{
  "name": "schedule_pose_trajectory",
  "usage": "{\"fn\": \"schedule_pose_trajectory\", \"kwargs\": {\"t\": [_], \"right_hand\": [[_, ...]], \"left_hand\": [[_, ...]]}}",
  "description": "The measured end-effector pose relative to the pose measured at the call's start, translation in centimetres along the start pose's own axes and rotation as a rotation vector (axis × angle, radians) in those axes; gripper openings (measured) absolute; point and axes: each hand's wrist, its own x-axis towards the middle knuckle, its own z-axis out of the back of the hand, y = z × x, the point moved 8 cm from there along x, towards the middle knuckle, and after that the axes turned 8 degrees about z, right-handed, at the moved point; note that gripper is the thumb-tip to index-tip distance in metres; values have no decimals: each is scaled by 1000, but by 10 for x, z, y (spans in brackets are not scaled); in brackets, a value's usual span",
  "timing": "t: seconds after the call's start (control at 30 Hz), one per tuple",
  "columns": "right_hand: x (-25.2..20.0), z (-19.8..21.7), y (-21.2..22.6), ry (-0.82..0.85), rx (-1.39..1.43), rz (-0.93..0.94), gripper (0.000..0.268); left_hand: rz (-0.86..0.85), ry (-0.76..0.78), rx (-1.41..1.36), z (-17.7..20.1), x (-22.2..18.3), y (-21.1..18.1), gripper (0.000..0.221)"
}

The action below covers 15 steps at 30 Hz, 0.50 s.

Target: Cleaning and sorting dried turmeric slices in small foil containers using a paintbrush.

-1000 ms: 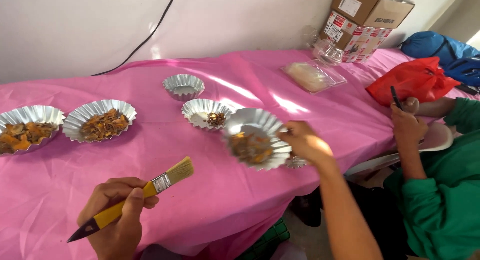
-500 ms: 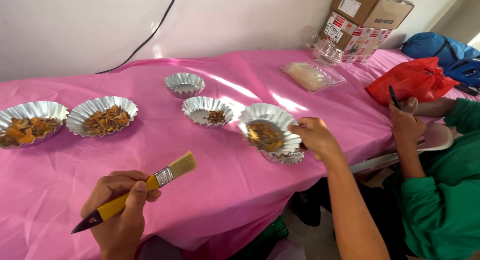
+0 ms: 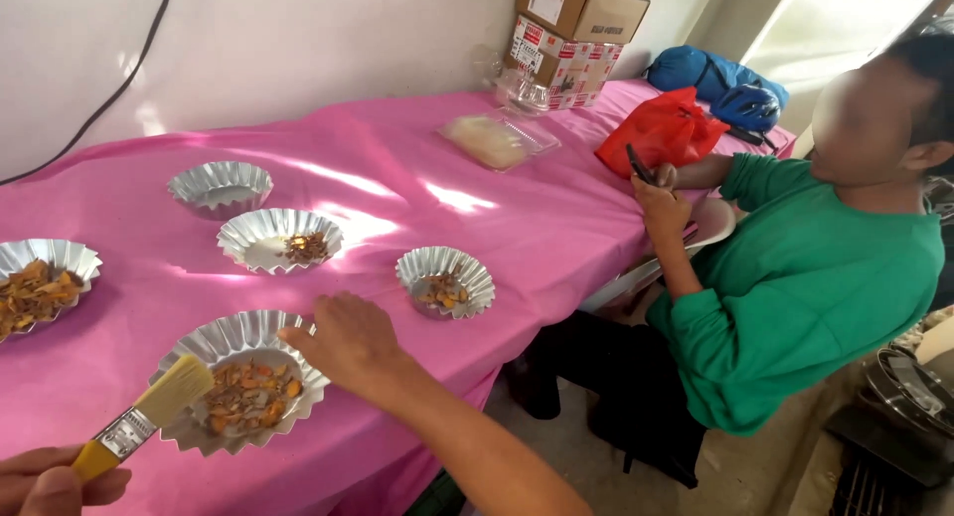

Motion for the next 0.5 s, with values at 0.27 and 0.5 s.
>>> {"fn": "schedule_pose_trajectory", "kwargs": {"t": [0.27, 0.5], "right_hand": [[-2, -35, 43, 199, -256, 468, 33], [20, -53, 34, 227, -246, 476, 16]], "left_hand": [[-154, -253, -232, -9, -28, -66, 31], [-92, -259, -254, -14, -23, -50, 35]]}}
